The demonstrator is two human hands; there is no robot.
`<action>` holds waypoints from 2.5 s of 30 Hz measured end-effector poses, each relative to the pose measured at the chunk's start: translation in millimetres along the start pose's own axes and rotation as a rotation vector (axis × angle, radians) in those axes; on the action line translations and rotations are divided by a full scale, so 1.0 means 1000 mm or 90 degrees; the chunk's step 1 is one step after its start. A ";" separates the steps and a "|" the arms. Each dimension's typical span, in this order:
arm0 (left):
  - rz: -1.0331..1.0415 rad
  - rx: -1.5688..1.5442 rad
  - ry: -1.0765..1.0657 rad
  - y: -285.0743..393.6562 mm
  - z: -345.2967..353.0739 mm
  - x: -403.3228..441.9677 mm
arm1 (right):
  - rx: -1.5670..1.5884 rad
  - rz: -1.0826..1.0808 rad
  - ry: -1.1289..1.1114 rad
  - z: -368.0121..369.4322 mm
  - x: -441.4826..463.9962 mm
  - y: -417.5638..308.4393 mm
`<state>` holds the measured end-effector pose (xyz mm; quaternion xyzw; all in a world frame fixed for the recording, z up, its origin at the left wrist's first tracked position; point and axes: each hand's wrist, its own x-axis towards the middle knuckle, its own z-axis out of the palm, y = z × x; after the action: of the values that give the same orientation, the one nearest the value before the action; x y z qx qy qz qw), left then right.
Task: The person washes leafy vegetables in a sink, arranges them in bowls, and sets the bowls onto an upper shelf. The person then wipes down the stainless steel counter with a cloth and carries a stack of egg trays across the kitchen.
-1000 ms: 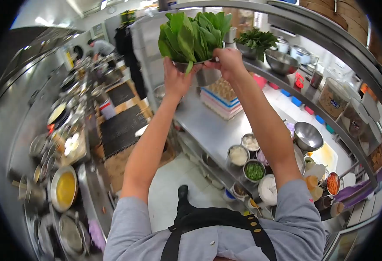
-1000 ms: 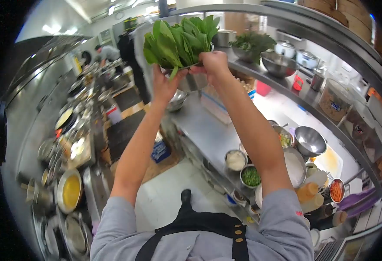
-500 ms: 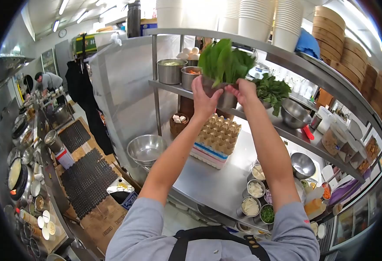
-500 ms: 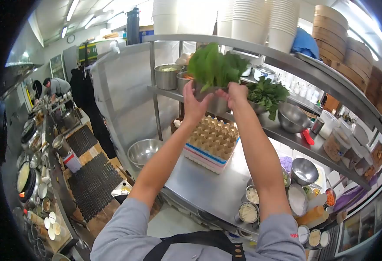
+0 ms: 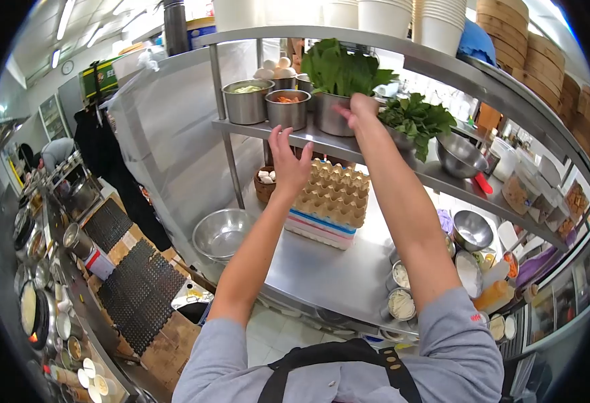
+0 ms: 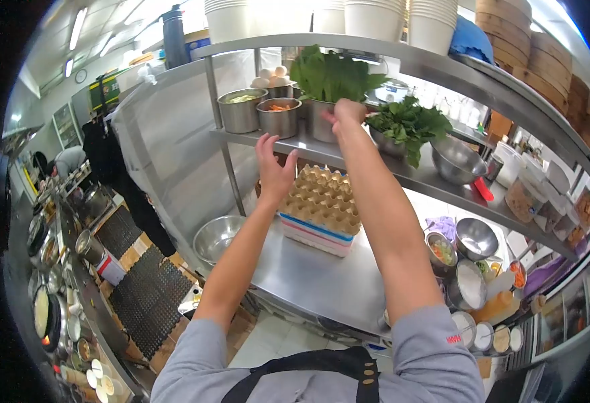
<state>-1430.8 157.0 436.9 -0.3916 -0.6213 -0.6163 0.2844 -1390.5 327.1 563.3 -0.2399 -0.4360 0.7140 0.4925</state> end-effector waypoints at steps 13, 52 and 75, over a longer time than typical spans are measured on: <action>-0.035 -0.144 0.282 0.018 0.023 0.123 | -0.502 -0.585 -0.067 -0.100 -0.069 -0.087; 0.072 0.412 -0.665 -0.078 0.076 0.257 | -0.871 -0.648 -0.095 -0.029 -0.057 -0.011; 0.363 0.075 -0.189 0.158 0.104 0.005 | -0.322 0.094 -0.793 -0.318 -0.308 0.133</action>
<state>-1287.8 250.1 518.6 -0.6184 -0.5561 -0.4107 0.3737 -1087.3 150.9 261.2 0.0793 -0.7748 0.6266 0.0278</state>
